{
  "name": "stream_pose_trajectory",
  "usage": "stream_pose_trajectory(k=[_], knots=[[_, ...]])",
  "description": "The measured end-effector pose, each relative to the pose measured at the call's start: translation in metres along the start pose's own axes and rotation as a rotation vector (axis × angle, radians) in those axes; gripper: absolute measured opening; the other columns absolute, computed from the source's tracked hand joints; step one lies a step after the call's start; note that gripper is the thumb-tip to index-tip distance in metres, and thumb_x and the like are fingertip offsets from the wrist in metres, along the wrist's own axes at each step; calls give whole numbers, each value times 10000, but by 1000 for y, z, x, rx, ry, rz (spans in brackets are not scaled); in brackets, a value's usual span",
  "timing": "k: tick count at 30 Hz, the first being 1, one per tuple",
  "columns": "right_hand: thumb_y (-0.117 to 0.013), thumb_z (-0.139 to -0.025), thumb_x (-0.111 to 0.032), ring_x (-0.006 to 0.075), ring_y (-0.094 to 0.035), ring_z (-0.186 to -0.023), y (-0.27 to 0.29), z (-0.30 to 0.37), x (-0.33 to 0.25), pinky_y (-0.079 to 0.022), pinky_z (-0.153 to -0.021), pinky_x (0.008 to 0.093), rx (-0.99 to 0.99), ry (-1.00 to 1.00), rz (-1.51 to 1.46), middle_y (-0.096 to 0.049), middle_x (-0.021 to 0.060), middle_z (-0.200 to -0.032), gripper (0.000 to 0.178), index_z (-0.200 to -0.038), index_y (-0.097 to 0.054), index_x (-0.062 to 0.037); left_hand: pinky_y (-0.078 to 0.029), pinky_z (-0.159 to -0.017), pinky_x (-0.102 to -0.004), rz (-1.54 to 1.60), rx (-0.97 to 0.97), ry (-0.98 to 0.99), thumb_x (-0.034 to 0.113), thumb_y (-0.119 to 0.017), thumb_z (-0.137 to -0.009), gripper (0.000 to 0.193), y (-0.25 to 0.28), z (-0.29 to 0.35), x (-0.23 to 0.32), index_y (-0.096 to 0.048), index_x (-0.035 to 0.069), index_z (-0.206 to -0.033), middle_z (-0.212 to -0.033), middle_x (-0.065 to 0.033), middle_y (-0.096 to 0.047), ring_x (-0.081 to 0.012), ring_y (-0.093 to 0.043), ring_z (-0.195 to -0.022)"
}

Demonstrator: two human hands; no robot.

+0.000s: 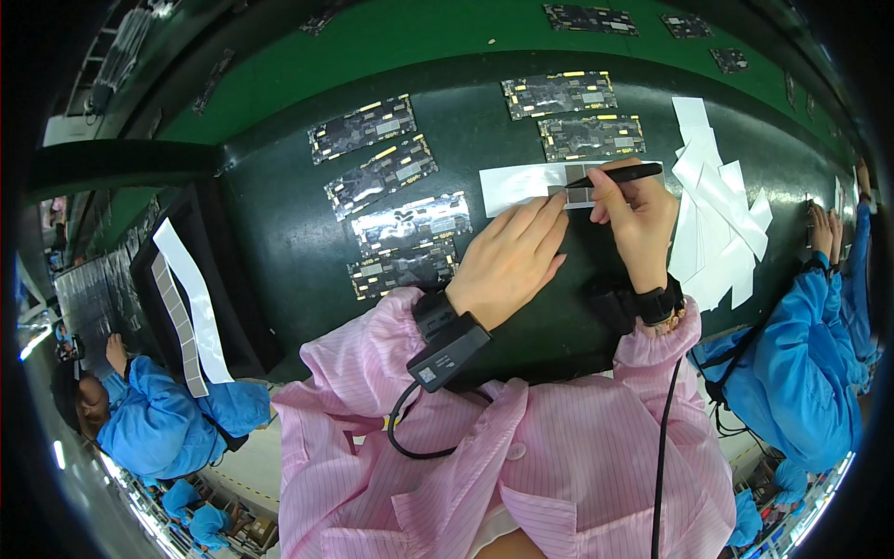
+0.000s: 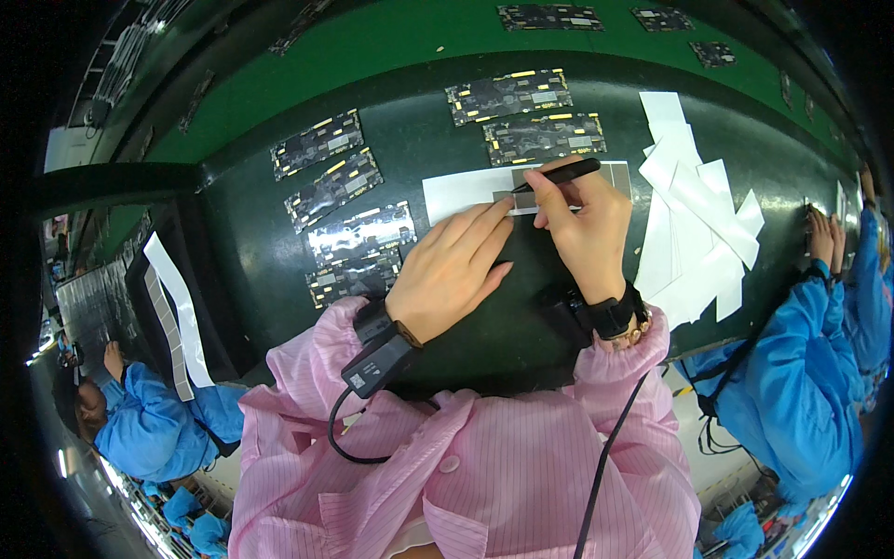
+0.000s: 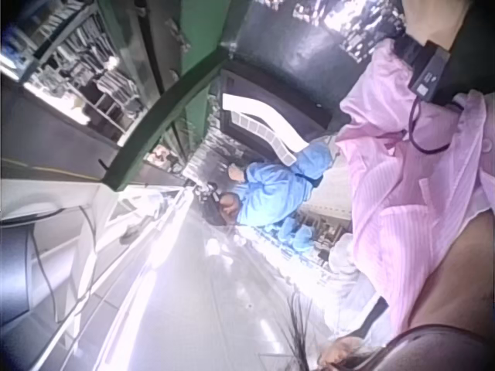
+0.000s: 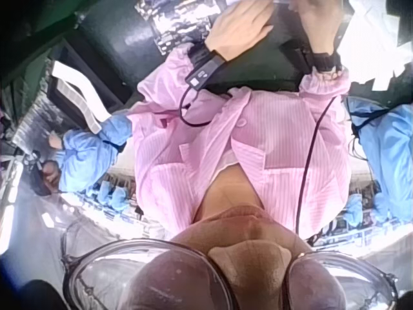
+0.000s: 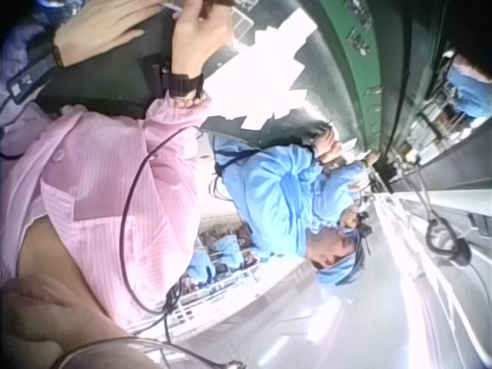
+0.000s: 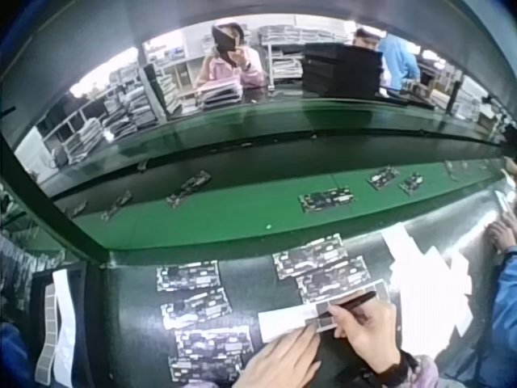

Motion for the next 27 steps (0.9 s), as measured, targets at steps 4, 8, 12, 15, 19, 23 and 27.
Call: stream_pose_trajectory(k=[4,8,12,15,19,23,27], knots=[[-670,-854,-79,76,-569,-522,6,-7,5,-418,-470,215,39,-49,-161,-622,42,-653,134,-911,-646,40,-421,-960,-373,34,-4,-3,170,-659,-791,432,3,-4,-1,-539,-22,-1159,-1285,-118,-494,-272,-488,-1152],[-659,-874,-112,77,-549,-511,11,-33,-2,-404,-467,202,32,-69,-185,-603,35,-658,151,-885,-624,34,-441,-936,-379,124,-20,-4,166,-647,-808,391,13,-11,-6,-545,-12,-1141,-1244,-130,-516,-287,-509,-1129],[-631,-905,-197,76,-517,-478,3,-72,1,-390,-439,205,-48,-16,-196,-563,16,-641,209,-867,-586,4,-447,-932,-386,74,64,-15,167,-640,-820,373,26,-26,-27,-545,-12,-1134,-1223,-141,-525,-302,-523,-1115],[-627,-909,-235,76,-499,-460,-15,-90,0,-373,-427,209,-94,-21,-299,-535,3,-616,227,-878,-589,-13,-431,-968,-387,-37,147,16,175,-640,-827,397,28,-35,-46,-532,-26,-1152,-1248,-155,-512,-313,-510,-1150],[-610,-920,-253,74,-488,-449,-30,-106,9,-363,-439,211,-179,-21,-268,-524,-9,-598,237,-892,-591,-19,-423,-984,-384,-72,108,50,181,-642,-827,423,20,-39,-56,-517,-26,-1174,-1279,-158,-488,-310,-494,-1176],[-613,-918,-250,74,-488,-449,-35,-110,11,-364,-438,213,-186,-34,-286,-526,-11,-601,235,-903,-592,-17,-410,-1003,-380,-107,100,36,191,-646,-826,448,19,-38,-59,-504,-30,-1190,-1304,-161,-464,-305,-472,-1202],[-617,-915,-248,76,-496,-450,-35,-109,11,-367,-432,217,-169,-14,-276,-535,-5,-595,240,-882,-597,-11,-404,-1009,-375,-113,85,37,205,-648,-829,459,18,-40,-59,-501,-38,-1190,-1302,-164,-464,-302,-463,-1212]])
Point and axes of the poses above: each hand's wrist, its own z-axis away from the middle knuckle, its own y-axis out of the back of the hand, x = y × z, the point moved 5 cm from there along -z, towards the middle knuckle
